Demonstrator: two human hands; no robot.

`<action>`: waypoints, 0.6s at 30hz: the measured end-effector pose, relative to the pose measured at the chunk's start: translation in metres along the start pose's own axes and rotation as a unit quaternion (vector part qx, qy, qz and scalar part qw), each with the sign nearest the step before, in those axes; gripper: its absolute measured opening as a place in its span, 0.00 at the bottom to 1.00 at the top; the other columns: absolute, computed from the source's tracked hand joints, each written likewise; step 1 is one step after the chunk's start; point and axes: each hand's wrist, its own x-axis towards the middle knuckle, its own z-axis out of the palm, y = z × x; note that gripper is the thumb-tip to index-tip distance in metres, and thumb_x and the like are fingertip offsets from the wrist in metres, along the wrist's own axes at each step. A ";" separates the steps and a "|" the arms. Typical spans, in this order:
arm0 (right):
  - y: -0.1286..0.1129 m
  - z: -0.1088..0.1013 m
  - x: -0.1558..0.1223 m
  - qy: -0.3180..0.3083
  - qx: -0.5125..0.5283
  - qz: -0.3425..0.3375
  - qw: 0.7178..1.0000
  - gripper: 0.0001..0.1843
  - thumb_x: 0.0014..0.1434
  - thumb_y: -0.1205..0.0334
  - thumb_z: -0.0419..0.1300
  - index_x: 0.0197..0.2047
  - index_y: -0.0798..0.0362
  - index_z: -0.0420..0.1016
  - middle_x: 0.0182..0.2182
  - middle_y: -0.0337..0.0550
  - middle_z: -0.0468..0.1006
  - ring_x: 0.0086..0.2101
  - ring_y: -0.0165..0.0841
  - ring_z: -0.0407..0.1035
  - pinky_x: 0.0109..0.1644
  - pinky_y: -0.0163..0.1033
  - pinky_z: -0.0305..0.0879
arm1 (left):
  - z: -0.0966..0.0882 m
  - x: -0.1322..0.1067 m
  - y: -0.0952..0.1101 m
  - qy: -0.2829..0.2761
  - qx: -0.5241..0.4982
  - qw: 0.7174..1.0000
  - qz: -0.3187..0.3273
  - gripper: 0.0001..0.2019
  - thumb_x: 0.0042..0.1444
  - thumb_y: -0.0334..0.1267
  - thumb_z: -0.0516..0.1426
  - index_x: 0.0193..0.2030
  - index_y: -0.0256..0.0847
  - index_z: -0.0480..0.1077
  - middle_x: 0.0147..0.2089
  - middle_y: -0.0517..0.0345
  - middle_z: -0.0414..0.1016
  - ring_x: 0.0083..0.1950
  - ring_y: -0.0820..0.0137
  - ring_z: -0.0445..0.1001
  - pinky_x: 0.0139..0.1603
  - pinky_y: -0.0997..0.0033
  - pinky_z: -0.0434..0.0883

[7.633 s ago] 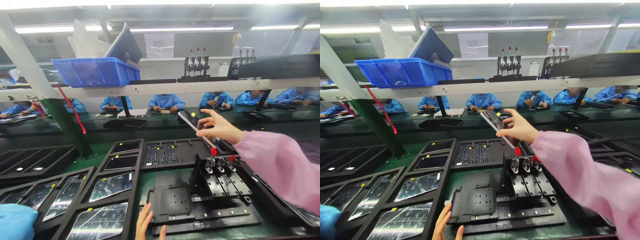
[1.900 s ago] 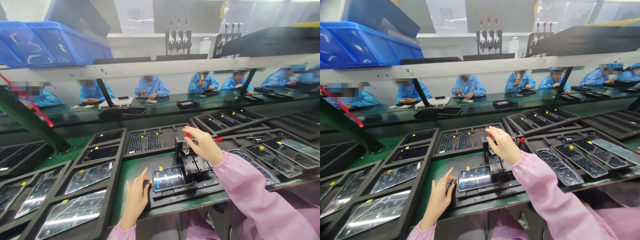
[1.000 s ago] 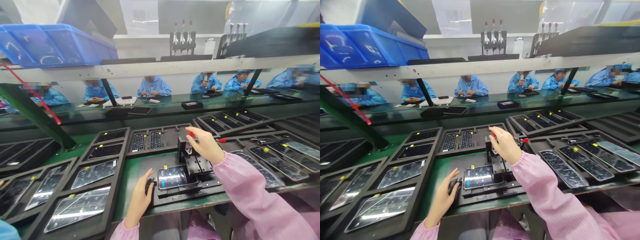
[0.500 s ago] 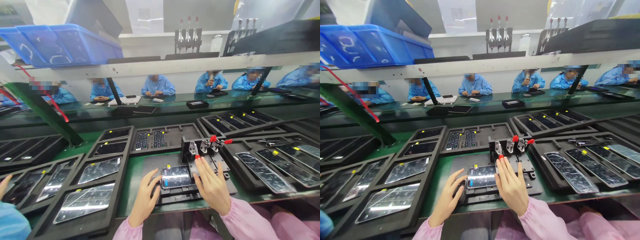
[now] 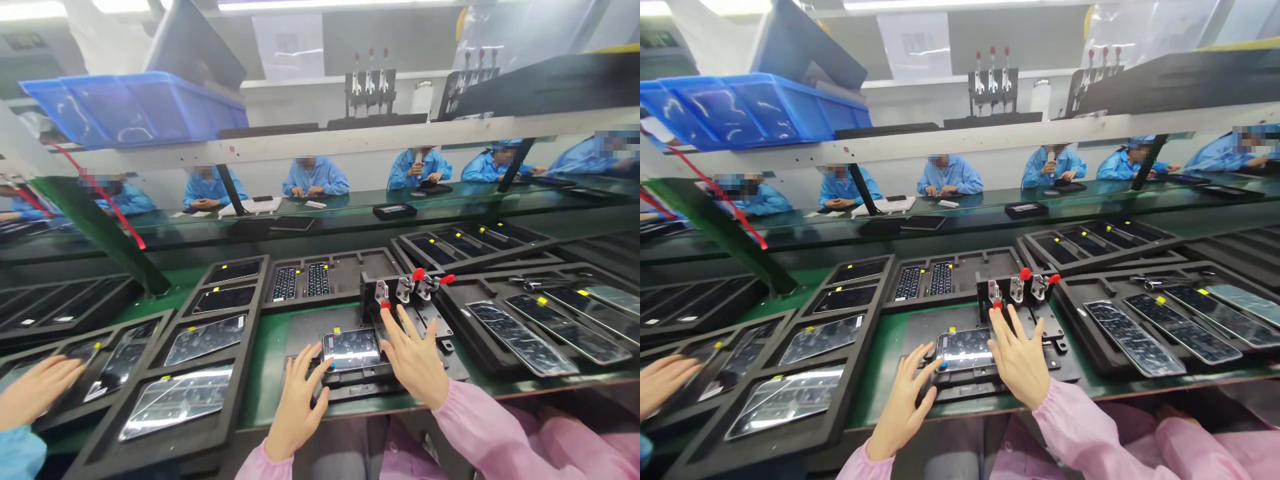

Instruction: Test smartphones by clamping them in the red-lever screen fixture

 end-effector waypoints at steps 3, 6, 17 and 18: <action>0.002 -0.015 -0.014 0.027 0.041 0.009 0.999 0.31 0.60 0.67 0.47 0.66 0.51 0.42 0.56 0.48 0.65 0.59 0.47 0.52 0.59 0.71 0.32 | 0.001 0.001 0.003 -0.001 0.010 1.000 -0.005 0.25 0.59 0.34 0.46 0.64 0.53 0.49 0.69 0.56 0.44 0.69 0.57 0.41 0.62 0.36 0.45; -0.001 -0.022 -0.041 0.090 0.104 0.046 0.989 0.30 0.58 0.68 0.48 0.64 0.48 0.49 0.54 0.46 0.67 0.57 0.46 0.56 0.60 0.69 0.35 | -0.001 0.004 0.004 -0.004 0.019 1.000 -0.008 0.24 0.59 0.38 0.46 0.62 0.54 0.52 0.69 0.57 0.42 0.69 0.58 0.39 0.62 0.35 0.43; -0.031 0.046 -0.131 0.071 0.251 -0.075 0.963 0.19 0.58 0.50 0.53 0.52 0.23 0.61 0.40 0.28 0.78 0.37 0.34 0.74 0.45 0.42 0.73 | -0.006 0.030 0.003 0.010 0.013 0.999 -0.044 0.23 0.59 0.39 0.47 0.62 0.52 0.51 0.69 0.55 0.43 0.68 0.56 0.42 0.60 0.34 0.47; -0.032 0.048 -0.129 0.065 0.251 -0.061 0.964 0.20 0.58 0.45 0.51 0.55 0.27 0.60 0.45 0.33 0.75 0.41 0.34 0.73 0.47 0.44 0.71 | -0.006 0.032 0.003 0.000 0.014 0.999 -0.044 0.23 0.60 0.39 0.47 0.62 0.53 0.52 0.69 0.55 0.42 0.69 0.56 0.41 0.60 0.34 0.47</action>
